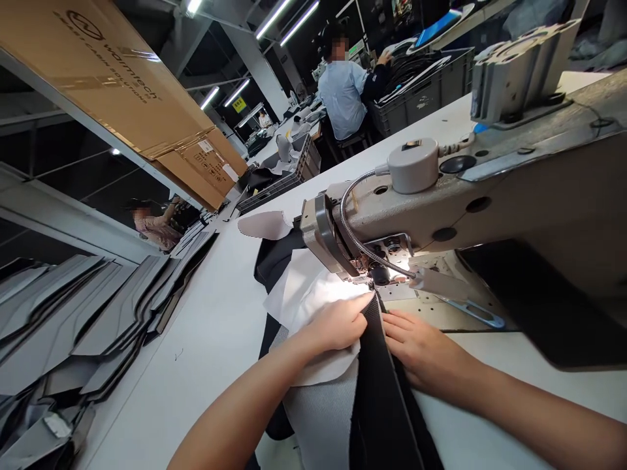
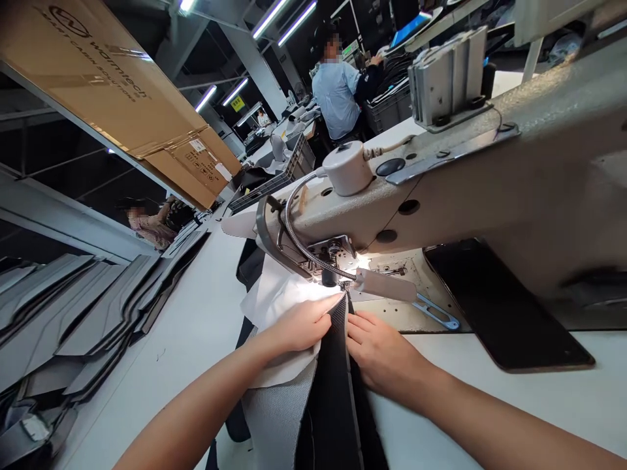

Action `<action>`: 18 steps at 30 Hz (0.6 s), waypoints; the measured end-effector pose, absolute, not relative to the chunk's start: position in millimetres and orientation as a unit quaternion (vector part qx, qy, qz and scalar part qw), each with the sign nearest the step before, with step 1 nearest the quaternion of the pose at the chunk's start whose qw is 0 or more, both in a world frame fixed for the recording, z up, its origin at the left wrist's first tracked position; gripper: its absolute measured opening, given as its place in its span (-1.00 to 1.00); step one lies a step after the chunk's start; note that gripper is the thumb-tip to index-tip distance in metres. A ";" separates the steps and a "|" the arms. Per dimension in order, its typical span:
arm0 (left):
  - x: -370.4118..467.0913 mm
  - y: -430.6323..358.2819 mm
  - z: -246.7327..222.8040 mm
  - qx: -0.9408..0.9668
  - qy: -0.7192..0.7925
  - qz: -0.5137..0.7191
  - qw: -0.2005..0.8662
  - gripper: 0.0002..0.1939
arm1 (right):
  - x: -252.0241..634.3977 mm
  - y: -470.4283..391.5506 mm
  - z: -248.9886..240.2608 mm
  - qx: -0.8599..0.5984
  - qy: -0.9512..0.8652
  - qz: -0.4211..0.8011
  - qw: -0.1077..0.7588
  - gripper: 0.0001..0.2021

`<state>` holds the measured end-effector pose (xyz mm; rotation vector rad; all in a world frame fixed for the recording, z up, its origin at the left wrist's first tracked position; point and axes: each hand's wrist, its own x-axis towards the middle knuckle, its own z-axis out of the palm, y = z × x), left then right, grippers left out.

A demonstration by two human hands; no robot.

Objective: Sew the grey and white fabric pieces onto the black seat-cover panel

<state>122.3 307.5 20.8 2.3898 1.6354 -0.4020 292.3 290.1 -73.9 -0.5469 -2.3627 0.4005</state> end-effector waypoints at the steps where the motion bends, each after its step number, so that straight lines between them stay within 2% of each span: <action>1: 123.7 306.1 21.3 0.810 0.556 -0.138 0.123 -0.43 | 290.6 290.8 -77.0 -0.205 -0.908 0.147 0.335 -0.57; 6: 126.8 303.9 22.6 0.792 0.566 -0.188 0.128 -0.40 | 279.1 289.1 -84.2 -0.195 -0.901 0.108 0.373 -0.60; 9: 123.9 309.6 23.1 0.790 0.558 -0.210 0.142 -0.38 | 266.5 277.6 -74.2 -0.186 -0.889 0.182 0.377 -0.61; 13: 123.1 316.8 22.6 0.775 0.557 -0.206 0.216 -0.37 | 254.6 262.3 -63.0 -0.177 -0.875 0.272 0.359 -0.55; 16: 126.9 316.9 19.7 0.765 0.573 -0.192 0.224 -0.37 | 260.7 265.3 -68.8 -0.180 -0.875 0.282 0.348 -0.57; 18: 129.5 315.9 17.2 0.767 0.579 -0.180 0.211 -0.36 | 270.3 275.5 -73.8 -0.168 -0.891 0.246 0.342 -0.65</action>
